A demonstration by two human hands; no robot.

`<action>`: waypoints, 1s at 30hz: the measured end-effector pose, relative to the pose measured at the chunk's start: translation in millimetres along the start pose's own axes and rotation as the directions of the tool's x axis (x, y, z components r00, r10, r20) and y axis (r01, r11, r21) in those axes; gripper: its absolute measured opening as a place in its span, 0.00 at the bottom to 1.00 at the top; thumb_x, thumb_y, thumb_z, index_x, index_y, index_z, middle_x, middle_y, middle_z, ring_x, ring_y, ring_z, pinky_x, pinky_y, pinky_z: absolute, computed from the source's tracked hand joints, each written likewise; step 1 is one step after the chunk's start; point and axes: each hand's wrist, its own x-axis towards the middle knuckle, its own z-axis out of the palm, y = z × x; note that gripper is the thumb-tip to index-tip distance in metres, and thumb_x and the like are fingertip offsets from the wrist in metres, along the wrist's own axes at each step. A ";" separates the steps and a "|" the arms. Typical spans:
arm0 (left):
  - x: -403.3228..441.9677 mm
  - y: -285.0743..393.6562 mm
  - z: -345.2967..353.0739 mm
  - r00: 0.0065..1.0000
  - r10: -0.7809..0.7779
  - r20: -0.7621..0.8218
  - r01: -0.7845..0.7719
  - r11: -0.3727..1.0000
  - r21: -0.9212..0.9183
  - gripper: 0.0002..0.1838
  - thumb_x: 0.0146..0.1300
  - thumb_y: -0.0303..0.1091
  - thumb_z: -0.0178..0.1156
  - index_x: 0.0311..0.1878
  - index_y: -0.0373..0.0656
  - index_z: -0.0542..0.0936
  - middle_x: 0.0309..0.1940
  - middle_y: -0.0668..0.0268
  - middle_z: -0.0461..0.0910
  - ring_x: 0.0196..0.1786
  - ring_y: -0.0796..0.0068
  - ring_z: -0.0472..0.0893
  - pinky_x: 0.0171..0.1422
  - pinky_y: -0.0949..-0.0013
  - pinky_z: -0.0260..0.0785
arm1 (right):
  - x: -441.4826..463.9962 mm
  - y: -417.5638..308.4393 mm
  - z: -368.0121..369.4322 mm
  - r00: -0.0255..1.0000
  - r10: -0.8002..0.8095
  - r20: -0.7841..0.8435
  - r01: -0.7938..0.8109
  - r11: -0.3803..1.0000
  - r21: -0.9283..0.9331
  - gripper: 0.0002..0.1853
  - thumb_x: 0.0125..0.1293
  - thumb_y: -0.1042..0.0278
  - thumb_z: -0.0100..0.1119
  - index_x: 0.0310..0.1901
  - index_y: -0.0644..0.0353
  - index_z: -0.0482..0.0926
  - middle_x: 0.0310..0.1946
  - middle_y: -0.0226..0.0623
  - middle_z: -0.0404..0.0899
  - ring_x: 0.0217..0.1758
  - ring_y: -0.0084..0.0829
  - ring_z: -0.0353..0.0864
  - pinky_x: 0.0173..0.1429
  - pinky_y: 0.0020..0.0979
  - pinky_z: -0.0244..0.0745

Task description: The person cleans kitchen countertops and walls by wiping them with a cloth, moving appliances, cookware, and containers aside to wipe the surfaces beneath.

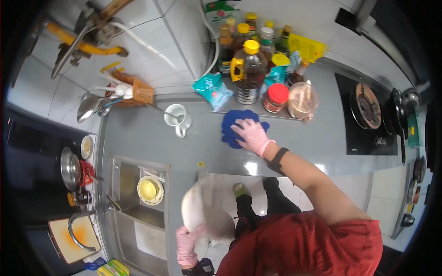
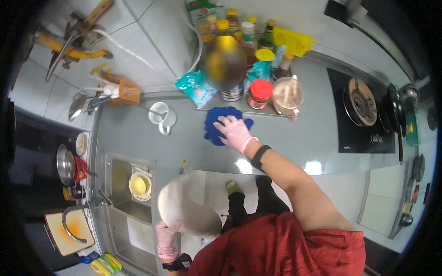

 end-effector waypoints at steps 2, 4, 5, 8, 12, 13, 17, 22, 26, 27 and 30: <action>8.8 27.1 2.7 1.000 0.008 0.021 -0.008 1.000 0.028 0.10 0.51 0.23 0.70 0.38 0.35 0.85 0.30 0.70 0.83 0.31 0.85 0.78 0.36 0.77 0.70 | -49.7 26.4 -24.2 0.990 0.138 0.005 -0.138 0.990 0.029 0.27 0.53 0.57 0.64 0.56 0.52 0.75 0.55 0.39 0.72 0.56 0.43 0.71 0.56 0.41 0.70; 18.8 52.6 4.7 0.982 0.189 0.014 -0.189 0.975 0.120 0.10 0.50 0.24 0.71 0.37 0.35 0.85 0.30 0.70 0.83 0.30 0.85 0.77 0.35 0.76 0.69 | -112.5 62.5 -49.6 0.970 0.240 -0.042 -0.239 0.971 0.022 0.28 0.51 0.59 0.66 0.55 0.53 0.75 0.53 0.42 0.73 0.56 0.45 0.71 0.60 0.42 0.69; 23.1 64.3 5.2 0.981 0.190 0.026 -0.192 0.973 0.126 0.10 0.50 0.24 0.71 0.37 0.35 0.85 0.30 0.70 0.83 0.30 0.85 0.77 0.35 0.76 0.69 | -146.1 78.1 -62.6 0.938 0.343 -0.059 -0.345 0.938 -0.027 0.28 0.50 0.60 0.67 0.55 0.54 0.75 0.53 0.43 0.73 0.56 0.46 0.71 0.61 0.43 0.68; 23.8 102.4 17.1 0.936 0.346 0.074 -0.353 0.922 0.159 0.09 0.49 0.23 0.71 0.36 0.35 0.85 0.29 0.71 0.83 0.30 0.85 0.76 0.35 0.76 0.68 | -256.5 132.6 -80.3 0.771 0.616 -0.161 -0.636 0.758 -0.146 0.27 0.50 0.66 0.67 0.55 0.55 0.75 0.52 0.45 0.72 0.56 0.47 0.70 0.61 0.43 0.68; 6.3 139.7 21.0 0.899 0.417 0.132 -0.432 0.892 0.131 0.13 0.50 0.23 0.70 0.41 0.33 0.84 0.33 0.69 0.83 0.34 0.83 0.78 0.40 0.75 0.69 | -330.4 156.6 -96.5 0.548 0.814 -0.192 -0.835 0.524 -0.166 0.26 0.52 0.66 0.65 0.56 0.55 0.74 0.53 0.45 0.70 0.56 0.48 0.69 0.60 0.43 0.69; 3.6 142.6 21.9 0.881 0.461 0.105 -0.471 0.876 0.103 0.16 0.50 0.24 0.70 0.44 0.33 0.83 0.35 0.68 0.84 0.36 0.81 0.79 0.42 0.74 0.70 | -333.3 153.5 -98.5 0.523 0.836 -0.167 -0.851 0.501 -0.157 0.26 0.53 0.66 0.64 0.56 0.55 0.74 0.52 0.45 0.69 0.56 0.48 0.69 0.59 0.42 0.69; 0.5 138.5 3.6 0.849 0.526 0.045 -0.527 0.843 0.109 0.22 0.50 0.25 0.70 0.50 0.32 0.80 0.39 0.63 0.84 0.40 0.77 0.80 0.48 0.72 0.71 | -286.4 92.0 -57.1 0.626 0.742 -0.241 -0.777 0.620 -0.111 0.23 0.51 0.63 0.64 0.51 0.57 0.75 0.49 0.44 0.71 0.57 0.46 0.69 0.59 0.45 0.68; -7.9 137.5 -27.5 0.850 0.526 -0.025 -0.503 0.825 0.258 0.20 0.50 0.25 0.69 0.48 0.31 0.81 0.39 0.63 0.83 0.38 0.77 0.79 0.45 0.72 0.70 | -164.7 -52.2 -25.0 0.963 0.229 0.139 -0.261 0.921 0.289 0.22 0.47 0.67 0.63 0.49 0.54 0.79 0.48 0.41 0.75 0.54 0.47 0.70 0.58 0.43 0.70; -5.4 147.0 -34.6 0.857 0.516 -0.001 -0.505 0.840 0.198 0.17 0.52 0.29 0.68 0.45 0.31 0.81 0.37 0.62 0.83 0.38 0.75 0.79 0.47 0.70 0.70 | -72.2 -123.0 6.5 0.989 -0.133 0.063 0.093 0.898 0.430 0.19 0.49 0.60 0.67 0.45 0.52 0.78 0.44 0.38 0.73 0.49 0.41 0.73 0.45 0.38 0.77; -1.2 148.2 -35.8 0.837 0.545 0.043 -0.537 0.805 0.252 0.17 0.54 0.30 0.65 0.45 0.31 0.80 0.35 0.65 0.82 0.37 0.76 0.78 0.45 0.71 0.70 | -67.2 -128.7 13.7 0.990 -0.133 0.045 0.108 0.927 0.358 0.20 0.51 0.59 0.67 0.47 0.50 0.78 0.44 0.37 0.72 0.48 0.39 0.73 0.43 0.37 0.78; 22.6 145.7 -57.1 0.795 0.601 0.087 -0.587 0.724 0.361 0.16 0.56 0.32 0.63 0.43 0.30 0.79 0.33 0.67 0.80 0.35 0.78 0.77 0.42 0.73 0.69 | -99.4 -95.3 2.6 0.991 -0.136 -0.009 0.130 0.923 0.362 0.24 0.50 0.57 0.69 0.50 0.49 0.78 0.46 0.36 0.72 0.49 0.39 0.74 0.47 0.38 0.77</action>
